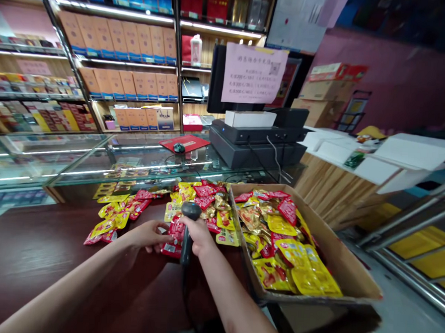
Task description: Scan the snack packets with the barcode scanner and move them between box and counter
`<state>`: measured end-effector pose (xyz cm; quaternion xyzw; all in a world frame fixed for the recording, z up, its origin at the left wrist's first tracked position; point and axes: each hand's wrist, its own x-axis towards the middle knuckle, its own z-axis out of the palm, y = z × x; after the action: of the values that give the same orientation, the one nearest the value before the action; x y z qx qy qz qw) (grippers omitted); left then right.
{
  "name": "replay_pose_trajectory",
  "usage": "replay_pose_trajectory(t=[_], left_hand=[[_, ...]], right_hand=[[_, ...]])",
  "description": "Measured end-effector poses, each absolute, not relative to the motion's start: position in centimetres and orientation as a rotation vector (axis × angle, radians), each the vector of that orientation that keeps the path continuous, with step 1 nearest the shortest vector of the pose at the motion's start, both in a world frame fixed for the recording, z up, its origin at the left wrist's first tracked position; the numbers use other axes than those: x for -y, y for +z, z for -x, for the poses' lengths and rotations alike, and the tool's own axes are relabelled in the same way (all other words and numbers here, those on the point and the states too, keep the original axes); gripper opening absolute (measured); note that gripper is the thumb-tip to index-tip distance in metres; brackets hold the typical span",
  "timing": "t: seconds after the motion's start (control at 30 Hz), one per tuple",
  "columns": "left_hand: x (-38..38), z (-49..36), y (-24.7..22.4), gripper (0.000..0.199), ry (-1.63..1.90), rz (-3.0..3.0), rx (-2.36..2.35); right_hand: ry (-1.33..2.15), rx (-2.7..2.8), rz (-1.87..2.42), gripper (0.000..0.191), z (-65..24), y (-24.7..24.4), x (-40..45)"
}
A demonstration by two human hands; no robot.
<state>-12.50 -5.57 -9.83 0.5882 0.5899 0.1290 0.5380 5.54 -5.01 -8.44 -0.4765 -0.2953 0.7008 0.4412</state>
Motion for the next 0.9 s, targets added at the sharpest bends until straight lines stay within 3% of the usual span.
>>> replay_pose_trajectory(t=[0.07,0.17,0.4,0.63,0.9], left_hand=[[5.4,11.2,-9.4,0.047,0.366,-1.417,-1.287],[4.5,9.6,-8.6,0.039,0.584,-1.312,-1.127],[0.5,7.8,-8.1,0.046,0.968,-1.061,-1.102],[-2.0,7.3,-8.5,0.045,1.072,-0.980,-1.069],[-1.8,7.5,-6.3,0.045,1.118,-1.002,-1.015]], right_hand=[[1.683,0.761,1.182,0.019,-6.1,-7.6,5.0],[1.596,0.829,1.179,0.019,-6.9,-5.9,4.9],[1.238,0.988,1.239,0.025,-7.7,-4.7,6.3],[1.481,0.942,1.246,0.031,-6.8,-7.8,8.1],[1.342,1.139,1.291,0.022,-6.5,-7.3,8.8]])
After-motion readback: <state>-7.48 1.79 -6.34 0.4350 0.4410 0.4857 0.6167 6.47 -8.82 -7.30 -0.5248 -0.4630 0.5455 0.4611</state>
